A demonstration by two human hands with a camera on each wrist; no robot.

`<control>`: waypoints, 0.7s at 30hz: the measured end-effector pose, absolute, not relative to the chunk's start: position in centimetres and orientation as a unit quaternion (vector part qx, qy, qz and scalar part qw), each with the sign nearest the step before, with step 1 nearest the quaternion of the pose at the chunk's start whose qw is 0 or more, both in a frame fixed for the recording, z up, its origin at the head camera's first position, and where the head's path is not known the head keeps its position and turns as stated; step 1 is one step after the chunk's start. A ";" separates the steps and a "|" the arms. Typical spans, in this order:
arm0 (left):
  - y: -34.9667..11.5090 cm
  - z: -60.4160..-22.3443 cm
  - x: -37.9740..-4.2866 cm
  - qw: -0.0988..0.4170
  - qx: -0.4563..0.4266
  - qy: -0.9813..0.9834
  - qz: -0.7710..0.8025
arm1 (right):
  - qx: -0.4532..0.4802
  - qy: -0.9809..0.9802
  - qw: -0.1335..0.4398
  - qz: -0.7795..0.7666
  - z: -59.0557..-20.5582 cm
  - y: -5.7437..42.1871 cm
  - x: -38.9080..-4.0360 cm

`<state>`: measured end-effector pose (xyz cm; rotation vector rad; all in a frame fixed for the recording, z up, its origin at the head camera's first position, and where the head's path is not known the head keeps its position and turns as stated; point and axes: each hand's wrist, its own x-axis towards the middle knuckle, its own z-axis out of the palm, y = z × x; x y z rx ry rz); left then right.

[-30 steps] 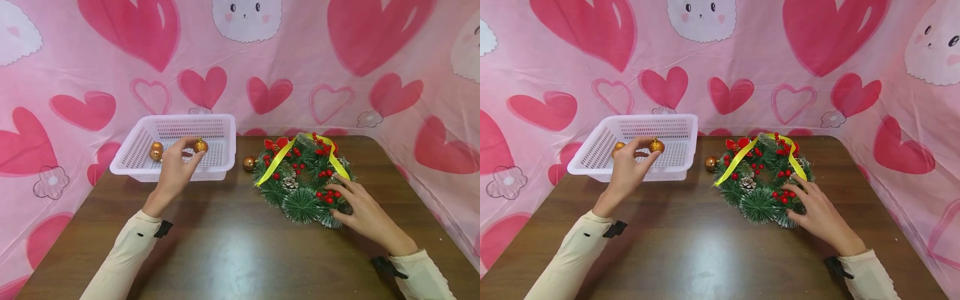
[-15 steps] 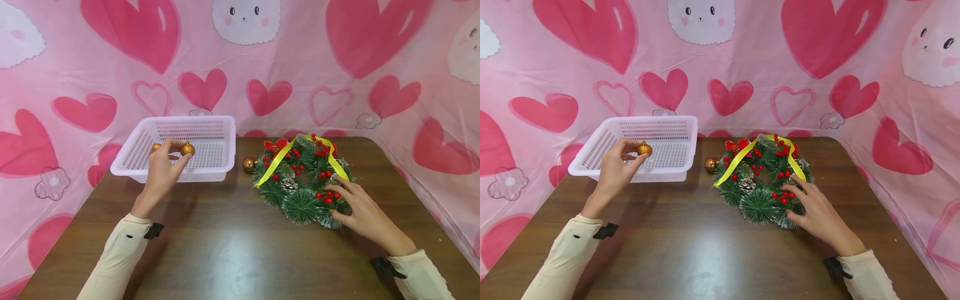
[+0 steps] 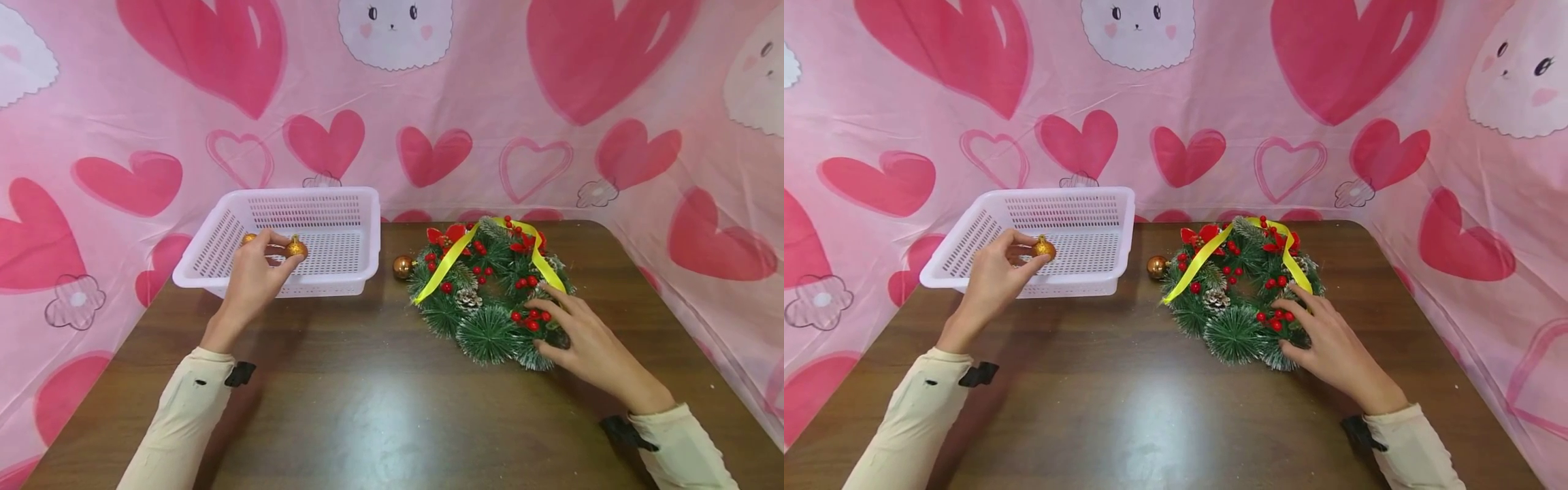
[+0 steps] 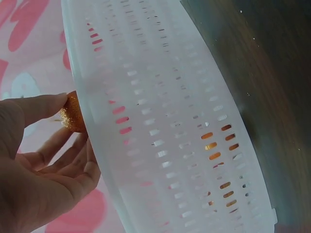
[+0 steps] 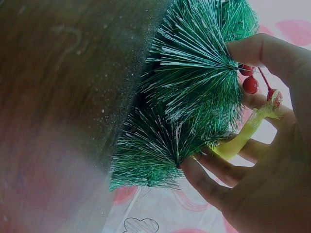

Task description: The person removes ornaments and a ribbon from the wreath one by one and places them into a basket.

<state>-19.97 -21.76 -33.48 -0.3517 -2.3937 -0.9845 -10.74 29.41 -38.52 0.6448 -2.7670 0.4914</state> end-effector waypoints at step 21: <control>-22.6 -33.7 -20.1 0.203 -0.145 -0.919 -0.304 | 0.224 -0.951 0.132 0.167 -38.6 29.6 -10.8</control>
